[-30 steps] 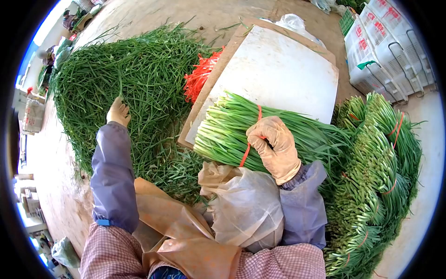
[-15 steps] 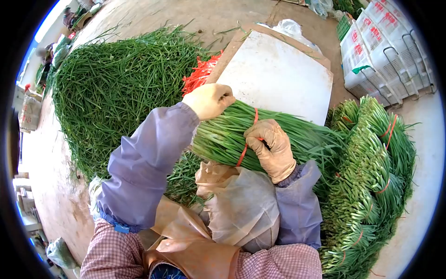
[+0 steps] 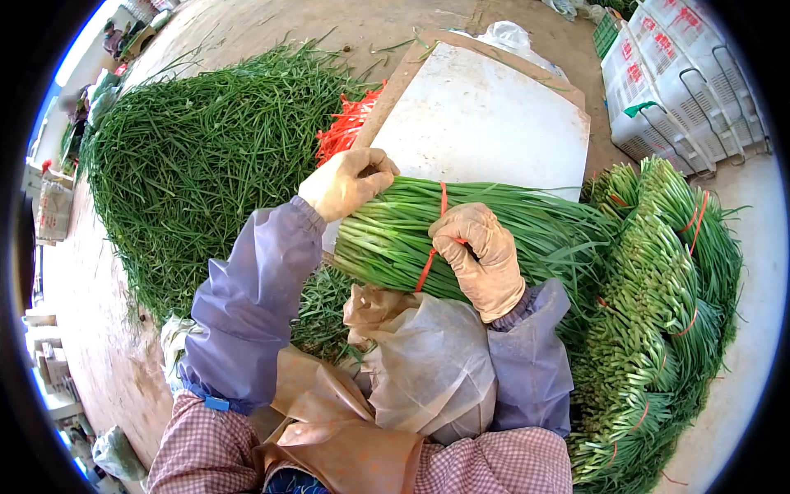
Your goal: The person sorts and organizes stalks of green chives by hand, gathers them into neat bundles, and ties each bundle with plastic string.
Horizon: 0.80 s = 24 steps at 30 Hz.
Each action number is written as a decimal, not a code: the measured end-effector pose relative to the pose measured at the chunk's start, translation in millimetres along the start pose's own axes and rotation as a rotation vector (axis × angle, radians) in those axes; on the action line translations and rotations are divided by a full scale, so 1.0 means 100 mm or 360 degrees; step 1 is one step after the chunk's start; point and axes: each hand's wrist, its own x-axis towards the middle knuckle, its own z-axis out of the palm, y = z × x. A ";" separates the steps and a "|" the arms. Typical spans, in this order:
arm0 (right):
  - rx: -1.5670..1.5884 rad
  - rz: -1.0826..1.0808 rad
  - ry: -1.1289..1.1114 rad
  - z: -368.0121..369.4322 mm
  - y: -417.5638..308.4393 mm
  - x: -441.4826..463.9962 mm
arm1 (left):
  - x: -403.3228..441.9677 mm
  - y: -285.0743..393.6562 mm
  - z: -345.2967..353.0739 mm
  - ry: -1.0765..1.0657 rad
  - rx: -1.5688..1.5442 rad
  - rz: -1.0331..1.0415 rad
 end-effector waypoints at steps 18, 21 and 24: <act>-0.0077 -0.0074 -0.0021 0.01 0.01 0.01 | 0.48 0.42 0.17 -0.0433 0.0654 0.0180; -0.0077 -0.0047 -0.0039 0.01 0.01 0.01 | 0.47 0.33 0.16 -0.0575 0.0451 0.0219; -0.0044 -0.0035 -0.0056 0.00 0.03 0.02 | 0.41 0.42 0.13 -0.0654 0.0556 0.0309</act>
